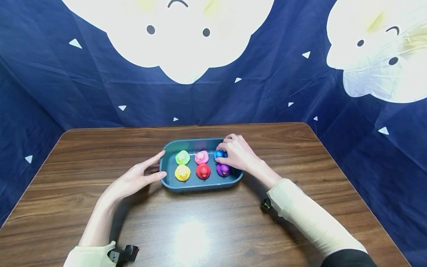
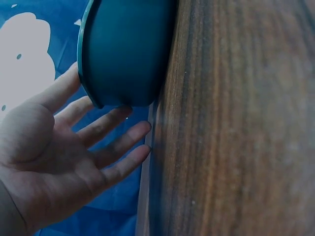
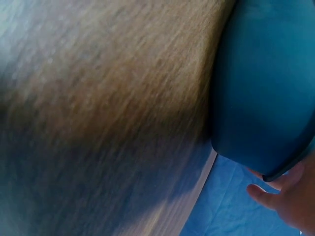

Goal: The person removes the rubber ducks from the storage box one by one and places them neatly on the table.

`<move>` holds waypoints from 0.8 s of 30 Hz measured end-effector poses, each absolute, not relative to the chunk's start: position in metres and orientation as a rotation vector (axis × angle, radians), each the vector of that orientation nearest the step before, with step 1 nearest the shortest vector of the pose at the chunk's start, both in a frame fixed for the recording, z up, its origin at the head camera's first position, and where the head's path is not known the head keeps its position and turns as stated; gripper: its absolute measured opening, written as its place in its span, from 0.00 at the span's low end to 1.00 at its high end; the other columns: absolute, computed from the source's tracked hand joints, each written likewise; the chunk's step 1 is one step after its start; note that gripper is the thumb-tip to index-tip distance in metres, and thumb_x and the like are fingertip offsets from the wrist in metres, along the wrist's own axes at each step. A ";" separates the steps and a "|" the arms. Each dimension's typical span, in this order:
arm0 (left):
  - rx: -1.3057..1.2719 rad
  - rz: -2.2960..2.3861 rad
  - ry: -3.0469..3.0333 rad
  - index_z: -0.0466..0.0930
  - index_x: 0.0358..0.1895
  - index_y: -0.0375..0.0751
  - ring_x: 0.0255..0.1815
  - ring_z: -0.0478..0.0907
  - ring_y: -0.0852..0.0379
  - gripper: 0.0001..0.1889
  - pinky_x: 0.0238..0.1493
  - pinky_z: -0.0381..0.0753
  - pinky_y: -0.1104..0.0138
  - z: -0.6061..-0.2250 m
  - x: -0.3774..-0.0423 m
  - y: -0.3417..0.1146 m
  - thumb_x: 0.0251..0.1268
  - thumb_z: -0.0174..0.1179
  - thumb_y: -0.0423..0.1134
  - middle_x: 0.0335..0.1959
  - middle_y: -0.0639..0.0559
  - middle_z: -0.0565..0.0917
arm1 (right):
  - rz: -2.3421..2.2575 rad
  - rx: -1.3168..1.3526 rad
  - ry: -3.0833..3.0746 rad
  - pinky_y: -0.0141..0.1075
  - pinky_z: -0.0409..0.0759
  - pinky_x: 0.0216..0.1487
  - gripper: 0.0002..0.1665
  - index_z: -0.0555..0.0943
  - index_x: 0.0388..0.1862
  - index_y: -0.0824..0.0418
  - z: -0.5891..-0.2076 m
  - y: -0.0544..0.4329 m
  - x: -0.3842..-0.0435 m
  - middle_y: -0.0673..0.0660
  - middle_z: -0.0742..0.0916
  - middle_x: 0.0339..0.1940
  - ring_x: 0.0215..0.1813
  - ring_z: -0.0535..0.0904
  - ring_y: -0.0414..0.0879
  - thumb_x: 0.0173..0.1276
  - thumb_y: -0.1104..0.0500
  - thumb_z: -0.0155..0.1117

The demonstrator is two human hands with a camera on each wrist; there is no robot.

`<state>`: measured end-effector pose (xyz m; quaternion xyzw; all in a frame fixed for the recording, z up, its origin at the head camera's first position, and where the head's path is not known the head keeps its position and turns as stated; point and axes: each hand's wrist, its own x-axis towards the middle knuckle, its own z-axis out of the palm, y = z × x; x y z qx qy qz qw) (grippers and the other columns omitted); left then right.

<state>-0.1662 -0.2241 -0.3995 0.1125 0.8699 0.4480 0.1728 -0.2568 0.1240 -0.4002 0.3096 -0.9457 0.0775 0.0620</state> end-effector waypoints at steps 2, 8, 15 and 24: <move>0.322 1.270 2.464 0.46 0.85 0.55 0.78 0.67 0.36 0.42 0.74 0.67 0.39 -0.399 -0.166 -0.223 0.76 0.59 0.55 0.79 0.36 0.66 | 0.233 0.935 -2.859 0.51 0.74 0.63 0.20 0.90 0.48 0.53 -0.400 0.125 -0.256 0.53 0.91 0.45 0.63 0.76 0.54 0.65 0.42 0.74; 0.341 1.282 2.451 0.46 0.85 0.55 0.78 0.67 0.36 0.42 0.74 0.68 0.39 -0.399 -0.166 -0.221 0.76 0.59 0.54 0.81 0.36 0.63 | 0.251 0.930 -2.835 0.51 0.74 0.65 0.19 0.91 0.47 0.53 -0.396 0.127 -0.255 0.53 0.90 0.44 0.63 0.77 0.55 0.65 0.43 0.74; 0.335 1.267 2.462 0.45 0.85 0.55 0.77 0.68 0.36 0.42 0.73 0.68 0.40 -0.400 -0.166 -0.224 0.77 0.58 0.55 0.80 0.36 0.64 | 0.299 0.932 -2.791 0.52 0.73 0.69 0.18 0.91 0.48 0.53 -0.391 0.127 -0.253 0.53 0.91 0.45 0.64 0.77 0.55 0.66 0.44 0.74; 0.334 1.281 2.455 0.46 0.85 0.54 0.78 0.67 0.35 0.42 0.73 0.68 0.39 -0.400 -0.166 -0.224 0.76 0.59 0.54 0.81 0.36 0.63 | 0.343 0.904 -2.771 0.53 0.74 0.68 0.20 0.90 0.50 0.52 -0.385 0.129 -0.249 0.56 0.90 0.49 0.64 0.77 0.55 0.65 0.43 0.75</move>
